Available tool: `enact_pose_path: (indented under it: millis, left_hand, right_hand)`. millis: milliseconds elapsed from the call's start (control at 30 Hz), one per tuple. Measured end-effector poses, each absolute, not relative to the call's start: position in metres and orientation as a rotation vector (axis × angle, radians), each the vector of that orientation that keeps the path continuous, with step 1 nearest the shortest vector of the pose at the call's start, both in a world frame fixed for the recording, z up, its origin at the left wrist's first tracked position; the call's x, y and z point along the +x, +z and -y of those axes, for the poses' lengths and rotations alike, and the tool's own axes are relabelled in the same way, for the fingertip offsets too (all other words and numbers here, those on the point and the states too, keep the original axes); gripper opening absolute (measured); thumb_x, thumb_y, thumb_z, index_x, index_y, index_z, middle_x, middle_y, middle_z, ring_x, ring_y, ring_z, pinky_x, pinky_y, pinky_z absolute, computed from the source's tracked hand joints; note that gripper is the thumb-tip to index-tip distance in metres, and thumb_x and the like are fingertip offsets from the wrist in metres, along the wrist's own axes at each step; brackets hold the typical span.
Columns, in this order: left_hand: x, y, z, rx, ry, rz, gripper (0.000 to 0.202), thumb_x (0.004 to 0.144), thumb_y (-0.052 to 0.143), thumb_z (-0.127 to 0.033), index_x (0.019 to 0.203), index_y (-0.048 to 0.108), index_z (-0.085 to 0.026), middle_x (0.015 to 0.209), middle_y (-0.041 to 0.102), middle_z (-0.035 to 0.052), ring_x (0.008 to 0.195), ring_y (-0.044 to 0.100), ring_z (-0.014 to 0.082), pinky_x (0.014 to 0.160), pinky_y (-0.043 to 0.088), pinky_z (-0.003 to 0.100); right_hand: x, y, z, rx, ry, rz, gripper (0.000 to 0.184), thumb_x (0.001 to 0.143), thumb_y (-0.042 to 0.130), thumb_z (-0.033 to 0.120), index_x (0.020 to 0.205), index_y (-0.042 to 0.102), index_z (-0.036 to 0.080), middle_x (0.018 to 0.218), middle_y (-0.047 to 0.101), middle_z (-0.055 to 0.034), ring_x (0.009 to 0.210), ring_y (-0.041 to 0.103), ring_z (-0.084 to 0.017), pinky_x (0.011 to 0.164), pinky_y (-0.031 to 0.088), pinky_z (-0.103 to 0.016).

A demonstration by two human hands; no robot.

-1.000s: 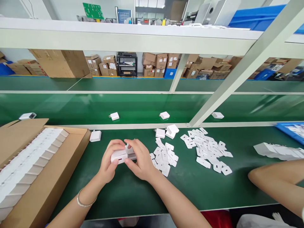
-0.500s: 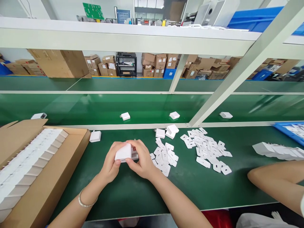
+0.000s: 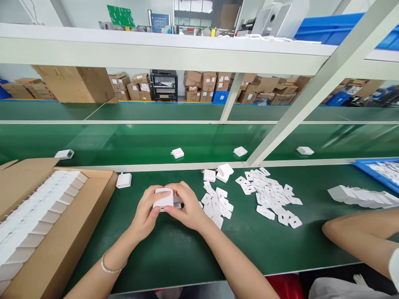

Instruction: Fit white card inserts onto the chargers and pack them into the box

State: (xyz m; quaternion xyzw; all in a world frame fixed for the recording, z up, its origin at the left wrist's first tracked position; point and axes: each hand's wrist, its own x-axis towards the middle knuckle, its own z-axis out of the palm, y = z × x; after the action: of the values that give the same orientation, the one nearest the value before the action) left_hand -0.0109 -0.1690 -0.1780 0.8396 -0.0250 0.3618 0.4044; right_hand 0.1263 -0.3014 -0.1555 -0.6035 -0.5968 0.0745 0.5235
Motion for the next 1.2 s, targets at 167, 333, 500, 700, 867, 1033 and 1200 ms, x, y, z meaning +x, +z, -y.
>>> enact_pose_path:
  millis: [167, 333, 500, 700, 867, 1033, 1200]
  left_hand:
    - [-0.007, -0.181, 0.173, 2.101, 1.013, -0.039, 0.029, 0.106, 0.045, -0.033, 0.126, 0.064, -0.028, 0.116, 0.057, 0.0084, 0.107, 0.056, 0.0214, 0.092, 0.045, 0.037]
    - [0.000, -0.190, 0.169, 2.118, 1.073, -0.143, 0.027, 0.101, 0.057, -0.026, 0.126, 0.066, -0.026, 0.123, 0.060, 0.0088, 0.114, 0.058, 0.0219, 0.096, 0.048, 0.036]
    - [0.005, -0.192, 0.167, 2.046, 1.052, -0.138, 0.026, 0.094, 0.066, -0.024, 0.120, 0.069, -0.024, 0.119, 0.063, 0.0093, 0.109, 0.063, 0.0214, 0.091, 0.053, 0.034]
    - [0.008, -0.197, 0.169, 2.019, 0.959, -0.260, 0.037, 0.088, 0.071, -0.026, 0.124, 0.062, -0.023, 0.125, 0.067, 0.0099, 0.116, 0.064, 0.0264, 0.099, 0.052, 0.042]
    - [0.012, -0.200, 0.168, 2.043, 0.921, -0.265, 0.031, 0.089, 0.070, -0.028, 0.120, 0.065, -0.025, 0.126, 0.068, 0.0085, 0.119, 0.062, 0.0281, 0.101, 0.048, 0.046]
    - [0.012, -0.198, 0.169, 2.104, 0.836, -0.226, 0.039, 0.089, 0.068, -0.026, 0.127, 0.059, -0.024, 0.129, 0.066, 0.0099, 0.118, 0.062, 0.0281, 0.100, 0.048, 0.045]
    - [0.008, -0.198, 0.171, 2.153, 0.763, -0.216, 0.049, 0.090, 0.064, -0.025, 0.137, 0.051, -0.024, 0.140, 0.059, 0.0117, 0.126, 0.059, 0.0283, 0.104, 0.047, 0.044]
  right_hand:
    - [0.163, -0.154, 0.282, -1.617, 0.077, 1.517, 0.044, 0.106, 0.030, 0.039, 0.143, 0.048, 0.022, 0.122, 0.062, -0.0102, 0.109, 0.055, -0.024, 0.097, 0.046, -0.043]
    - [0.255, -0.167, 0.218, -2.559, -0.048, 1.341, 0.081, 0.087, 0.038, 0.002, 0.163, 0.021, 0.021, 0.163, 0.029, -0.0122, 0.134, 0.045, -0.027, 0.109, 0.041, -0.041]
    - [0.315, -0.166, 0.177, -2.720, 0.100, 1.518, 0.076, 0.082, 0.051, 0.002, 0.155, 0.043, 0.024, 0.159, 0.042, -0.0099, 0.138, 0.043, -0.030, 0.107, 0.041, -0.040]
    - [0.322, -0.151, 0.184, -2.816, 0.105, 1.663, 0.033, 0.093, 0.055, 0.017, 0.124, 0.068, 0.019, 0.127, 0.064, -0.0132, 0.128, 0.050, -0.030, 0.111, 0.032, -0.046]
    - [0.316, -0.155, 0.205, -2.926, 0.275, 1.686, 0.059, 0.087, 0.068, 0.022, 0.145, 0.055, 0.023, 0.135, 0.056, -0.0155, 0.112, 0.059, -0.029, 0.093, 0.046, -0.040]
    - [0.317, -0.162, 0.220, -2.997, 0.185, 1.608, 0.060, 0.092, 0.055, 0.009, 0.151, 0.046, 0.021, 0.131, 0.055, -0.0151, 0.118, 0.055, -0.029, 0.094, 0.047, -0.042]
    - [0.333, -0.153, 0.239, -2.962, 0.112, 1.547, 0.062, 0.090, 0.049, 0.002, 0.148, 0.048, 0.021, 0.131, 0.055, -0.0170, 0.111, 0.060, -0.029, 0.096, 0.045, -0.043]
